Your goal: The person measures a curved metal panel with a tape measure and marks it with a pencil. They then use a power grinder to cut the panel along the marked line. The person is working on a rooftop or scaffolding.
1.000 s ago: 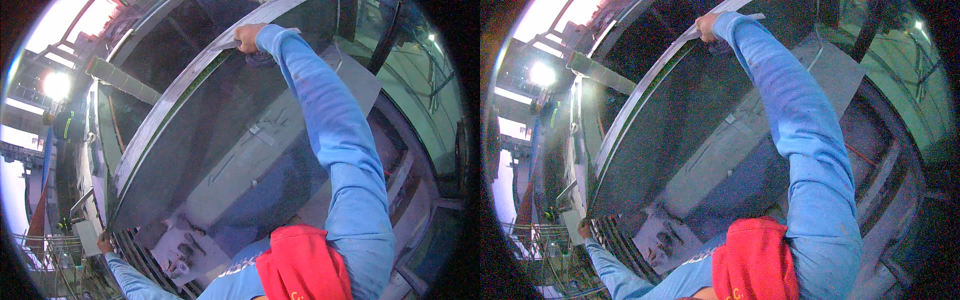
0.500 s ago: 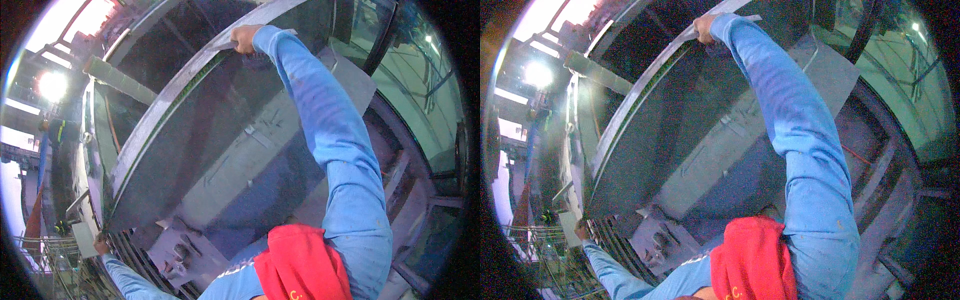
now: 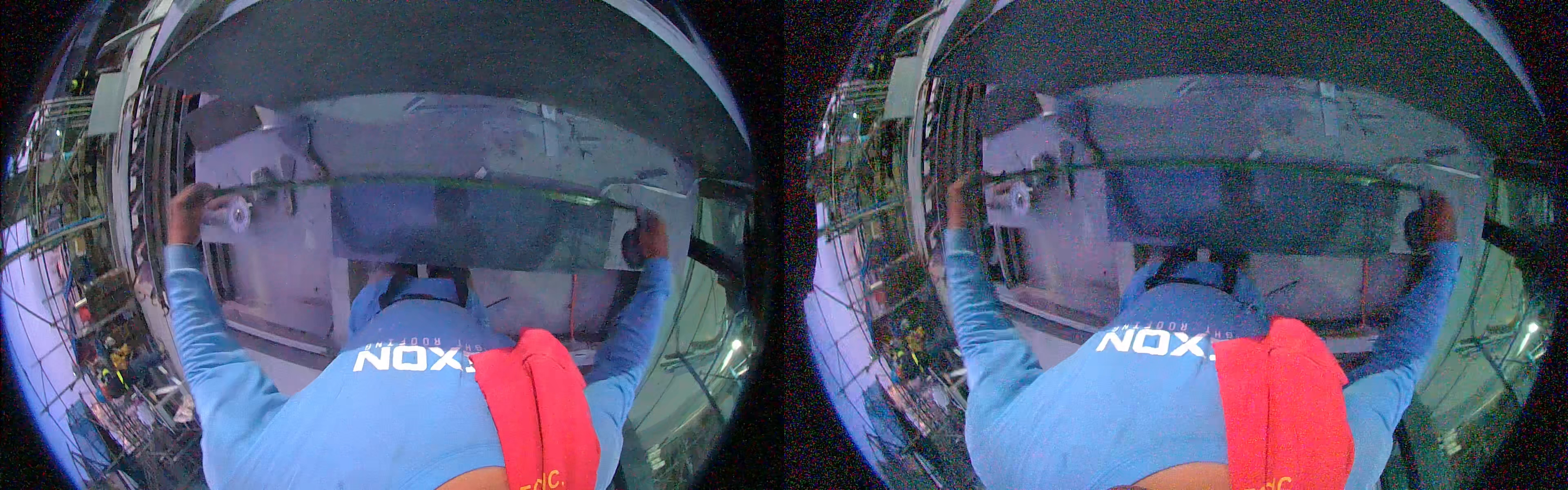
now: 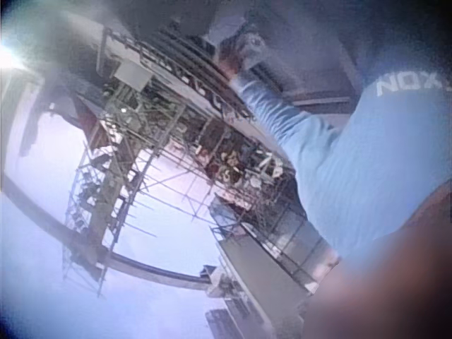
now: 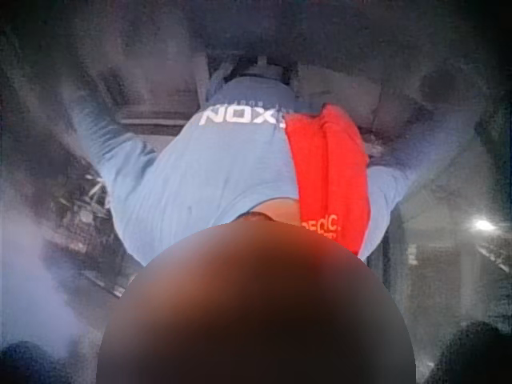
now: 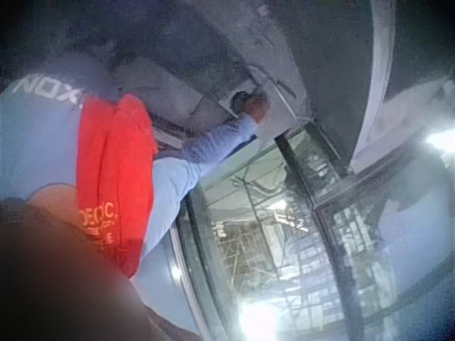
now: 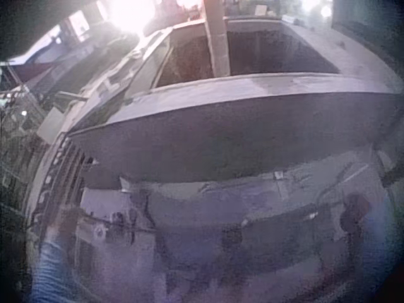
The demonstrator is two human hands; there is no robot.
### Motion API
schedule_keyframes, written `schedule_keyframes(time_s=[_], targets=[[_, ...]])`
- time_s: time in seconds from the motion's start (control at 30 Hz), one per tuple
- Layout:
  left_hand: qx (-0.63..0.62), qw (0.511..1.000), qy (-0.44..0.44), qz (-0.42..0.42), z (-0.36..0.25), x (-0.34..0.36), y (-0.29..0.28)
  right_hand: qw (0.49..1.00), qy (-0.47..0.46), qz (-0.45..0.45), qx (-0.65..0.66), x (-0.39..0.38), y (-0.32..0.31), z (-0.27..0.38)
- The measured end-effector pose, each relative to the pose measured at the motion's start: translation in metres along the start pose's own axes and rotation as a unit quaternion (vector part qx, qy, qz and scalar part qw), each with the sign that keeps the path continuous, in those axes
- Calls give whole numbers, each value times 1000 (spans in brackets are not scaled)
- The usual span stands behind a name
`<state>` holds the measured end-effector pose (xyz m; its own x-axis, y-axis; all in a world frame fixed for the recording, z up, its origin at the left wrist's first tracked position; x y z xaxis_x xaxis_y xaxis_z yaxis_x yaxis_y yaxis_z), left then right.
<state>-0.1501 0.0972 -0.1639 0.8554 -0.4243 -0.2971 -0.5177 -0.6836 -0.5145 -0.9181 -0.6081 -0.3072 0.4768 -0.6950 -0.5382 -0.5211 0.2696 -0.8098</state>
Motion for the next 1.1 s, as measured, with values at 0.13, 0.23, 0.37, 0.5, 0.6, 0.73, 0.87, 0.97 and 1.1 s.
schedule_keyframes(time_s=[0.13, 0.23, 0.37, 0.5, 0.6, 0.73, 0.87, 0.97, 1.1], targets=[[-22, 997, -37, 65, 136, -42, 107, 981, 120, 108, 108, -33, 94, 16], [51, 996, 24, 68, 182, -56, 176, 975, 159, 120, 104, -63, 118, 16], [211, 976, 59, -18, 205, -20, 244, 978, 195, 12, 80, -92, 110, 6], [319, 937, 89, -109, 202, 7, 279, 974, 201, 76, 77, -90, 90, 17], [249, 959, 23, -136, 202, 8, 288, 974, 216, 18, 68, -96, 55, 36], [248, 946, -5, -210, 201, 6, 285, 969, 215, 46, 114, -93, 41, 67], [202, 956, -62, -205, 241, 35, 288, 982, 143, 61, 111, -73, 53, 78], [381, 894, 81, -224, 253, 58, 295, 971, 190, 66, 129, -65, 66, 60], [427, 791, 82, -430, 248, 47, 280, 983, 137, 53, 112, -45, 56, 35]])
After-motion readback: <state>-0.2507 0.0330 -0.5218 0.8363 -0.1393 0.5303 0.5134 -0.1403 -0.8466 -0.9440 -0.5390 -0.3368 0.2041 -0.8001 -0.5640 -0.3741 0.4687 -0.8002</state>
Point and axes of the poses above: each hand's wrist, its own x-axis towards the middle knuckle, its own y-axis out of the palm, z = x × y, the point moved 6 cm from there along x, towards the middle knuckle, and after that the axes turned 1 degree about -y, right-handed, at the moved point
